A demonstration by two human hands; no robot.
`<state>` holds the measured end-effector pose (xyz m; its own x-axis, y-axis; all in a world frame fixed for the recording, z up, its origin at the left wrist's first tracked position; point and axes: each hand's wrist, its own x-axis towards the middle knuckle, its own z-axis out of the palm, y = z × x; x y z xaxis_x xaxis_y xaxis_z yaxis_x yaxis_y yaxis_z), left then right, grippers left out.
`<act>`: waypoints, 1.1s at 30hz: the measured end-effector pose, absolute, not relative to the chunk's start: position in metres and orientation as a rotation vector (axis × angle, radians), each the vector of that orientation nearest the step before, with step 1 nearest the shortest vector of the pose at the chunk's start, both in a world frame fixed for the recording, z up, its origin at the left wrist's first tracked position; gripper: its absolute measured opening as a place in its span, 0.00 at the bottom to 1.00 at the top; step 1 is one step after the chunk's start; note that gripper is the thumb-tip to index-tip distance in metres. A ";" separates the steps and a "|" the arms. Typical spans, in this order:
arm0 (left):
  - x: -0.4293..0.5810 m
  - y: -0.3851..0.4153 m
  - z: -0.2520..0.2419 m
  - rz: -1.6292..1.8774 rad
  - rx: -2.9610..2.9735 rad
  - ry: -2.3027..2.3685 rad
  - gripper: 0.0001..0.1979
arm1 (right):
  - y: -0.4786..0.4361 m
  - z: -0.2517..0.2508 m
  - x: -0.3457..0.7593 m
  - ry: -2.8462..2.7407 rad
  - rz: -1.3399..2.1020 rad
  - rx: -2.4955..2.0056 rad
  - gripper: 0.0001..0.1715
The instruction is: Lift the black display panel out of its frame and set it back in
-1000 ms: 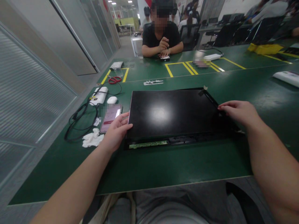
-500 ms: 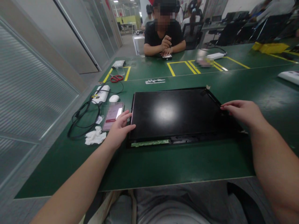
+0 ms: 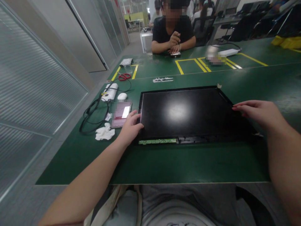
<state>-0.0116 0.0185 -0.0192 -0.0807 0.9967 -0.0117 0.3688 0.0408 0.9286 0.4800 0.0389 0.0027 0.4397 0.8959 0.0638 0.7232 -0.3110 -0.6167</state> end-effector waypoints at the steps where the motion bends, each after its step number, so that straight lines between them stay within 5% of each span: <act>1: -0.012 0.019 -0.020 1.038 1.439 1.563 0.24 | 0.038 0.004 0.478 -1.316 0.420 -2.131 0.19; 33: -0.018 0.018 -0.020 0.929 1.681 1.580 0.24 | 0.033 0.019 0.463 -1.164 0.493 -2.172 0.16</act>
<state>-0.0184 0.0184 -0.0197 0.0256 0.9975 0.0662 0.5426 -0.0695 0.8371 0.4630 0.0332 0.0188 0.5425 0.8393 -0.0342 0.6087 -0.4209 -0.6725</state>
